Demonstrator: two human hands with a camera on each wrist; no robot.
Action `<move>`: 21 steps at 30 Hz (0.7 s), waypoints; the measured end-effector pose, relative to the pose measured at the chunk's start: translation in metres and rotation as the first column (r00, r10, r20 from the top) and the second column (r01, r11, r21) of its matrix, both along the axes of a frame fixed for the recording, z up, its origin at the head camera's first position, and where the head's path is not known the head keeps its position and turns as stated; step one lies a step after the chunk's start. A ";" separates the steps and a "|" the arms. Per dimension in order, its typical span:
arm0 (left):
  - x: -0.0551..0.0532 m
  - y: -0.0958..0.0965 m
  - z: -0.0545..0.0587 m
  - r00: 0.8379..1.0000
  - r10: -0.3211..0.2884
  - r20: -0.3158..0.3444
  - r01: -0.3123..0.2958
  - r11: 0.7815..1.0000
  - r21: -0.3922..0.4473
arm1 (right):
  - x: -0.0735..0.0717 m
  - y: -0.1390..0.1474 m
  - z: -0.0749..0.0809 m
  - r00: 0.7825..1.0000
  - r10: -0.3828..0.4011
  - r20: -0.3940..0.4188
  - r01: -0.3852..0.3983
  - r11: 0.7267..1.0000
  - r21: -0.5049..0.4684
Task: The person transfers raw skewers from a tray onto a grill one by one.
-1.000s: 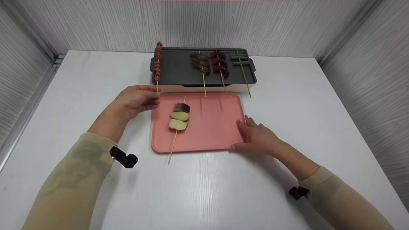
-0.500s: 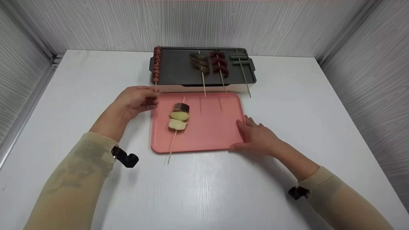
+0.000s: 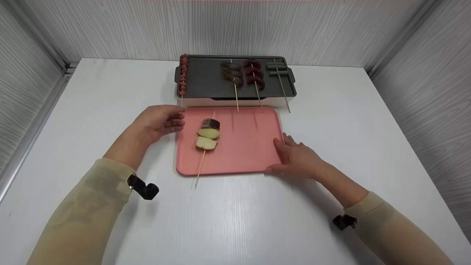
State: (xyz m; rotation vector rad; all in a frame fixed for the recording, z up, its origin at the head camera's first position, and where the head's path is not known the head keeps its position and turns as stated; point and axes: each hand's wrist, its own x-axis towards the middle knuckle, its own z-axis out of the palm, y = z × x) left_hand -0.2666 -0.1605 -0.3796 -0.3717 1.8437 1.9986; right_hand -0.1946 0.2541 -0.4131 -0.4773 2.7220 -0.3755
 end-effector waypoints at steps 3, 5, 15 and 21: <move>0.008 -0.003 -0.002 1.000 -0.020 0.007 0.020 1.000 0.012 | 0.000 0.000 0.000 1.000 -0.001 0.003 0.001 1.000 0.002; 0.015 -0.005 -0.003 0.999 -0.039 0.011 0.039 0.999 0.009 | 0.000 0.000 0.000 1.000 -0.001 0.006 0.001 1.000 0.005; 0.064 -0.012 -0.001 0.984 -0.179 -0.008 0.179 0.983 0.030 | 0.000 0.000 0.001 1.000 -0.003 0.009 0.002 1.000 0.009; 0.093 -0.011 -0.004 0.963 -0.268 0.011 0.268 0.963 0.030 | 0.000 0.000 0.001 1.000 -0.003 0.007 0.003 1.000 0.011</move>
